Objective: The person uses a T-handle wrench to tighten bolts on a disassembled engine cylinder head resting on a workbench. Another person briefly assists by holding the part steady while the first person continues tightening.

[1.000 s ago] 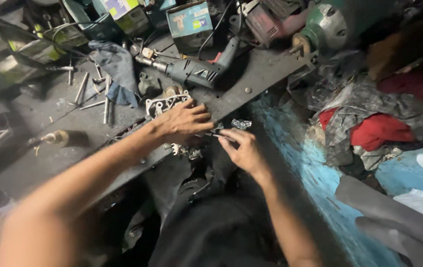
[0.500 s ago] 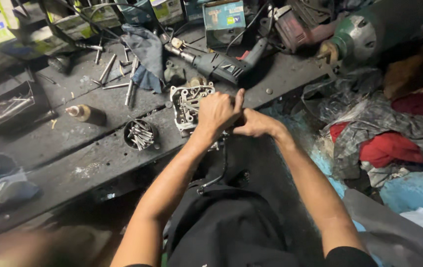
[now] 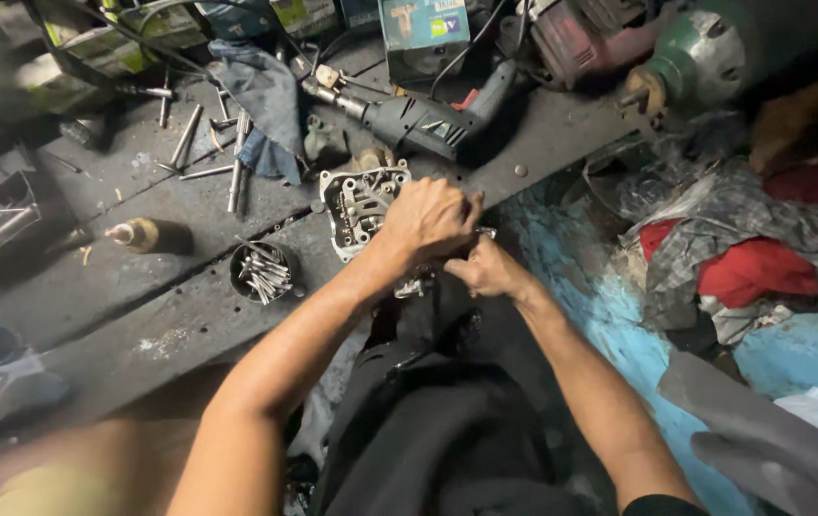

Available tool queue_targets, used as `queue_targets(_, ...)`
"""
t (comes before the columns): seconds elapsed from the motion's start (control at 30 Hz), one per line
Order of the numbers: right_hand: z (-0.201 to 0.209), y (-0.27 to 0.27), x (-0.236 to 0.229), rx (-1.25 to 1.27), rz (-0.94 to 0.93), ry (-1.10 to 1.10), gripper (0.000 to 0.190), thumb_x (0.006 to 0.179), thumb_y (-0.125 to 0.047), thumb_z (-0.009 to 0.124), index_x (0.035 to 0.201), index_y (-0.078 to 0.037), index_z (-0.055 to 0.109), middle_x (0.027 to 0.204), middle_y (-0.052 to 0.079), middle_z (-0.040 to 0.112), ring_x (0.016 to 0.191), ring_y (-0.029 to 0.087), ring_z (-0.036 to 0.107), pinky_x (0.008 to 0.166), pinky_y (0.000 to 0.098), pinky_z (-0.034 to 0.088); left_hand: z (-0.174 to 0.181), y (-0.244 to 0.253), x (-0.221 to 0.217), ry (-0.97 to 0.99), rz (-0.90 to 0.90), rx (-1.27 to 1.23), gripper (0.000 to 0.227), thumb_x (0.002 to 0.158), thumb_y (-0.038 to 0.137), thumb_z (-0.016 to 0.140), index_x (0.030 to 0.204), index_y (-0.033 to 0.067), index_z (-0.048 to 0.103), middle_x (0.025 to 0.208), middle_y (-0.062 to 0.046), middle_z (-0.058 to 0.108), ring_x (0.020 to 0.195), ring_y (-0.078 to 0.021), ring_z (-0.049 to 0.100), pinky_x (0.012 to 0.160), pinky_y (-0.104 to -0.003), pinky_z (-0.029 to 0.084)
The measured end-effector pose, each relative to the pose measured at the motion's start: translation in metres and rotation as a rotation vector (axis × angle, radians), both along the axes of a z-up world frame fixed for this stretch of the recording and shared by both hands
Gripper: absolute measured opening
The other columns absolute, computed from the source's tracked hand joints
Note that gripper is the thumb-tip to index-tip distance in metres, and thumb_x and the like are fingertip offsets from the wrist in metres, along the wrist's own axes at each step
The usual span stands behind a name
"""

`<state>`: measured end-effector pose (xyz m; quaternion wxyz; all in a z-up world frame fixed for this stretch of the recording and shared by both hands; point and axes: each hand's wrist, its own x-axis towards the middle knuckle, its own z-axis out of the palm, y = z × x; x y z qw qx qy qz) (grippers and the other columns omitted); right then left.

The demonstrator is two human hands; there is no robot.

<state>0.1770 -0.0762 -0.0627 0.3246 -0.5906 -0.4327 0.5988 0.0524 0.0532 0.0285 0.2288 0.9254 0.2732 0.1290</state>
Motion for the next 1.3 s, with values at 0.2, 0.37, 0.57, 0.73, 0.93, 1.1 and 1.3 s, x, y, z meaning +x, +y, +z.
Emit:
queue_targets(0.2, 0.005, -0.012, -0.035, 0.435, -0.14, 0.083, 0.031, 0.092, -0.005, 0.056, 0.119, 0.002, 0.067, 0.115, 0.011, 0.071, 0.108, 0.02, 0.067, 0.095, 0.0366, 0.054, 0.0, 0.007, 0.003, 0.109, -0.2, 0.016, 0.058, 0.097, 0.045, 0.054, 0.061, 0.0019, 0.071, 0.063, -0.025, 0.065, 0.057, -0.0439, 0.067, 0.058, -0.052, 0.056)
queue_targets(0.37, 0.0, -0.025, -0.064, 0.342, -0.307, 0.015, 0.026, 0.095, -0.008, 0.058, 0.118, 0.002, 0.067, 0.111, 0.011, 0.072, 0.105, 0.018, 0.067, 0.093, 0.0343, 0.053, -0.023, 0.01, 0.003, 0.119, -0.368, 0.105, 0.058, 0.093, 0.053, 0.058, 0.066, 0.0047, 0.074, 0.066, -0.022, 0.068, 0.061, -0.0414, 0.069, 0.06, -0.05, 0.055)
queue_targets(0.57, -0.002, -0.025, -0.09, 0.173, -0.487, -0.021, 0.026, 0.097, -0.01, 0.057, 0.112, 0.003, 0.072, 0.09, 0.011, 0.067, 0.081, 0.017, 0.06, 0.072, 0.0345, 0.048, -0.045, 0.021, 0.008, 0.193, -0.64, 0.22, 0.04, 0.073, 0.048, 0.071, 0.074, 0.0092, 0.076, 0.079, -0.014, 0.072, 0.076, -0.0341, 0.073, 0.065, -0.049, 0.055)
queue_targets(0.73, -0.021, -0.027, -0.122, 0.504, -0.723, 0.174, 0.028, 0.094, -0.006, 0.051, 0.115, 0.005, 0.065, 0.099, 0.002, 0.068, 0.087, 0.011, 0.062, 0.074, 0.03, 0.05, -0.039, 0.024, 0.023, 0.411, -0.831, 0.153, 0.042, 0.069, 0.051, 0.073, 0.078, 0.0099, 0.078, 0.081, -0.016, 0.072, 0.079, -0.0363, 0.073, 0.069, -0.048, 0.057)
queue_targets(0.93, -0.035, -0.023, -0.144, 0.104, -0.868, 0.08, 0.016, 0.096, -0.012, 0.054, 0.098, 0.0, 0.064, 0.061, 0.007, 0.056, 0.048, 0.015, 0.052, 0.046, 0.0298, 0.04, -0.013, 0.022, 0.019, 0.428, -0.95, 0.2, 0.051, 0.087, 0.058, 0.063, 0.076, 0.0105, 0.078, 0.078, -0.016, 0.073, 0.076, -0.0385, 0.071, 0.072, -0.048, 0.056)
queue_targets(1.1, 0.004, -0.025, -0.117, 0.376, -0.684, 0.089, 0.025, 0.094, -0.014, 0.057, 0.113, 0.002, 0.063, 0.104, 0.01, 0.066, 0.097, 0.017, 0.062, 0.085, 0.0318, 0.049, 0.016, 0.027, -0.001, 0.158, -0.824, 0.158, 0.039, 0.091, 0.051, 0.064, 0.096, 0.0136, 0.074, 0.087, -0.014, 0.072, 0.087, -0.0359, 0.068, 0.076, -0.047, 0.054)
queue_targets(1.3, 0.052, -0.018, -0.04, 0.447, -0.751, -0.02, 0.053, 0.089, -0.01, 0.055, 0.142, -0.008, 0.052, 0.112, 0.01, 0.062, 0.104, 0.019, 0.057, 0.093, 0.0354, 0.044, 0.037, -0.022, -0.058, -0.413, 0.098, 0.106, 0.054, 0.083, 0.034, 0.073, 0.128, 0.0052, 0.061, 0.116, -0.016, 0.068, 0.114, -0.0322, 0.058, 0.096, -0.042, 0.051)
